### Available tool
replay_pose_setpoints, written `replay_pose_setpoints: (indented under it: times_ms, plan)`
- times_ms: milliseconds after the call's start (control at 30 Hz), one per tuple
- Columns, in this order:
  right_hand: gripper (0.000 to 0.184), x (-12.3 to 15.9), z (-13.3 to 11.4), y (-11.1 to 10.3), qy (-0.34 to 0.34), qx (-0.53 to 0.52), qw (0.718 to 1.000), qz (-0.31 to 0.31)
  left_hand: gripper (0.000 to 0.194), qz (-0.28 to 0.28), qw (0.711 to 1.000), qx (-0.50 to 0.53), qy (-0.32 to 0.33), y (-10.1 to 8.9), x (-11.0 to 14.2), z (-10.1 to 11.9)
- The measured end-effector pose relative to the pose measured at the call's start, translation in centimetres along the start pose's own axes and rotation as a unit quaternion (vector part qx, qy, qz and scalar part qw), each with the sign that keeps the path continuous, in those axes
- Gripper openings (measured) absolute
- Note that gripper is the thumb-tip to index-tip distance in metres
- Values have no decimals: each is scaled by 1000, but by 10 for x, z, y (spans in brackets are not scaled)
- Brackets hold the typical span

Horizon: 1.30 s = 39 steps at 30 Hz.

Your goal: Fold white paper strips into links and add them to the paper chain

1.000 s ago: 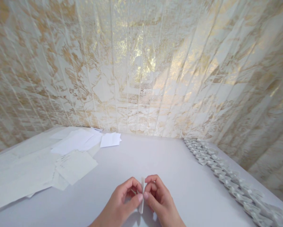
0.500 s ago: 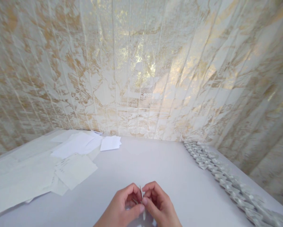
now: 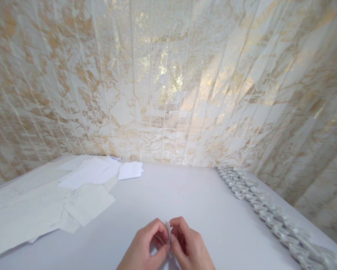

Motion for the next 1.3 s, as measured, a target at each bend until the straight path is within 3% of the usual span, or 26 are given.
replay_pose_setpoints:
  times_ms: [100,333,600,767,1067,1300]
  plan:
    - [8,-1,-1,-4,-17,13,1000,9,11,4,999,-37,31,-1,4,4]
    - [29,-4,1,-1,79,-126,988,-50,16,10,999,52,0,-3,1,-13]
    - [36,-3,-1,-1,130,-189,973,-3,23,-5,996,92,-13,-5,-2,-9]
    - [41,-4,-2,2,139,-228,962,-56,30,-27,995,88,-25,-5,-3,-3]
    - [38,-2,-9,-3,105,-157,982,-27,33,-14,992,117,-38,-2,-2,-4]
    - [19,-1,-8,-3,72,-83,993,-33,40,-27,995,91,-1,5,2,-16]
Point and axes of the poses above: each hand's wrist, its own x-axis away from the middle knuckle, its own y-axis out of the palm, z = x × y, the point moved 2 cm from there along -x, towards the middle knuckle, and after that the axes turned 7 degrees about z, right-handed, at the moved point
